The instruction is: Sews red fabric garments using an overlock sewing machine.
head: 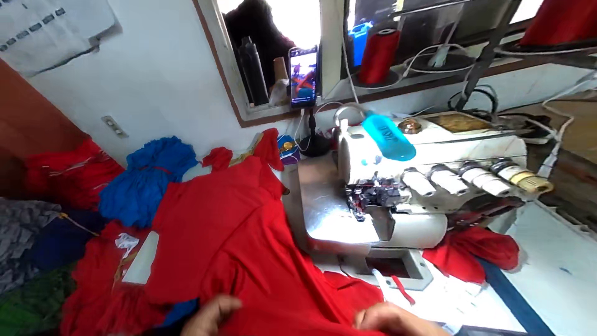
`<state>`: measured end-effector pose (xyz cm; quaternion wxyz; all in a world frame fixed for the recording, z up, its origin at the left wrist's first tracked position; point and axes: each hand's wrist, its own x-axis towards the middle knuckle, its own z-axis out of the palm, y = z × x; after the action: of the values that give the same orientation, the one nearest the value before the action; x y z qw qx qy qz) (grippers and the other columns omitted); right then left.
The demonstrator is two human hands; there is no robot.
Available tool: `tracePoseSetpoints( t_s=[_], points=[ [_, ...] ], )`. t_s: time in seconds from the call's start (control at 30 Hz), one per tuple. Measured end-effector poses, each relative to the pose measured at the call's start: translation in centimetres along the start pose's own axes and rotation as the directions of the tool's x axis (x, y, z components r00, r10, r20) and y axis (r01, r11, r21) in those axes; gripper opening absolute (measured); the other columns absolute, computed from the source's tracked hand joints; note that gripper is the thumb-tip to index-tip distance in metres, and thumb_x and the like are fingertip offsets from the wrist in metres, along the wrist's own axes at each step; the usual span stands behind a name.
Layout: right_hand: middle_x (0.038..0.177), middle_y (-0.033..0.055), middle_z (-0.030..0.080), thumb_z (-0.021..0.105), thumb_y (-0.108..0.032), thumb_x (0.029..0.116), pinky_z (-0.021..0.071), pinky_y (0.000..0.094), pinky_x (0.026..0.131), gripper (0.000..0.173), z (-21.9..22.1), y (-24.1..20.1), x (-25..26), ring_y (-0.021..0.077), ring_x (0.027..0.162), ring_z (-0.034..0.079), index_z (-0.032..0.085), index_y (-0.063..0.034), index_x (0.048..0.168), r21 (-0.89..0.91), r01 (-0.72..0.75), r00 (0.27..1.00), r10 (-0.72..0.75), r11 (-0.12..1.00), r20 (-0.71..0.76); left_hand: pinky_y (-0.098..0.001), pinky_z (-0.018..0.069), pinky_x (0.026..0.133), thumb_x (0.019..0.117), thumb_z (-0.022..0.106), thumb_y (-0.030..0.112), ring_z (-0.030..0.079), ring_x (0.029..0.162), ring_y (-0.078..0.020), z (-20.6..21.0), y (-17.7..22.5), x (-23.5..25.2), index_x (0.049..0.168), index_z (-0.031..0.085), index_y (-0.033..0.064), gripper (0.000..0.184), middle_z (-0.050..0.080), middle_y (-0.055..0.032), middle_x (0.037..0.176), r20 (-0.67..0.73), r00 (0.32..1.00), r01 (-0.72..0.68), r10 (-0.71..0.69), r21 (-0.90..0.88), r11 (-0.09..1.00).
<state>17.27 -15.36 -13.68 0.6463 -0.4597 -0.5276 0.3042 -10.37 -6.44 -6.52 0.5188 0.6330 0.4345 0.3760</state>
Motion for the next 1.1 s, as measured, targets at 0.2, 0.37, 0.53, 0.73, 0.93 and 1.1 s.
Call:
tracePoseSetpoints(
  t_s=[0.2, 0.37, 0.53, 0.73, 0.93, 1.1],
  points=[
    [0.088, -0.0094, 0.074, 0.070, -0.018, 0.0893, 0.0594, 0.0195, 0.073, 0.009, 0.3, 1.0, 5.3, -0.0018, 0.082, 0.069, 0.075, -0.0140, 0.096, -0.191, -0.105, 0.962, 0.051, 0.976, -0.269, -0.0359, 0.0644, 0.067, 0.0890, 0.058, -0.005, 0.074, 0.077, -0.0196, 2.6, 0.1, 11.1, 0.117, 0.063, -0.0056, 0.029, 0.072, -0.0134, 0.104, -0.200, 0.969, -0.128, 0.143, 0.086, 0.988],
    [0.082, -0.0066, 0.075, 0.067, -0.034, 0.0878, 0.0577, 0.0339, 0.068, 0.020, 0.1, 7.1, 4.5, 0.0038, 0.076, 0.070, 0.079, -0.0194, 0.093, -0.500, -0.248, 0.949, 0.105, 0.830, -0.296, -0.0257, 0.0603, 0.078, 0.0873, 0.075, 0.019, 0.070, 0.091, -0.0116, 3.1, -8.8, 12.3, 0.123, 0.069, 0.0009, 0.040, 0.070, -0.0093, 0.111, -0.099, 0.965, -0.165, 0.241, 0.484, 0.860],
    [0.078, -0.0036, 0.075, 0.063, -0.039, 0.0902, 0.0561, 0.0367, 0.064, 0.026, 0.8, 7.6, 4.3, 0.0071, 0.072, 0.071, 0.080, -0.0186, 0.089, -0.600, -0.203, 0.951, 0.009, 0.774, -0.310, -0.0271, 0.0611, 0.086, 0.0949, 0.063, 0.009, 0.070, 0.105, -0.0130, 0.7, -6.7, 10.6, 0.112, 0.075, 0.0054, 0.022, 0.070, -0.0081, 0.120, 0.038, 0.925, -0.344, 0.378, 0.504, 0.792],
    [0.075, 0.0005, 0.074, 0.059, -0.037, 0.0895, 0.0555, 0.0446, 0.062, 0.029, 1.0, 8.0, 4.3, 0.0154, 0.072, 0.073, 0.079, -0.0169, 0.085, -0.661, -0.169, 0.950, -0.057, 0.731, -0.306, -0.0413, 0.0574, 0.095, 0.0866, 0.057, 0.001, 0.062, 0.123, -0.0263, -1.6, -6.1, 8.7, 0.110, 0.077, 0.0254, 0.039, 0.069, -0.0051, 0.124, 0.614, 0.686, -0.724, 0.390, 0.631, 0.280],
    [0.081, -0.0008, 0.076, 0.063, -0.033, 0.0858, 0.0580, 0.0395, 0.066, 0.023, 0.2, 8.0, 4.4, 0.0116, 0.075, 0.073, 0.080, -0.0174, 0.089, -0.616, -0.132, 0.966, -0.039, 0.777, -0.257, -0.0362, 0.0578, 0.093, 0.0926, 0.061, 0.005, 0.064, 0.115, -0.0253, -1.2, -4.3, 9.6, 0.083, 0.067, 0.0099, 0.012, 0.069, -0.0080, 0.110, 0.686, 0.598, -0.795, 0.415, 0.574, 0.197],
    [0.097, -0.0032, 0.078, 0.068, -0.023, 0.0886, 0.0607, 0.0317, 0.082, 0.020, 0.2, 6.9, 4.2, 0.0044, 0.091, 0.073, 0.080, -0.0139, 0.102, -0.373, -0.152, 0.969, 0.064, 0.915, -0.239, -0.0441, 0.0363, 0.122, 0.0984, 0.060, 0.008, 0.064, 0.123, -0.0244, 1.0, 2.1, 6.6, 0.089, 0.068, 0.0042, 0.013, 0.073, -0.0092, 0.102, 0.691, 0.573, -0.799, 0.440, 0.352, 0.487]
  ],
)
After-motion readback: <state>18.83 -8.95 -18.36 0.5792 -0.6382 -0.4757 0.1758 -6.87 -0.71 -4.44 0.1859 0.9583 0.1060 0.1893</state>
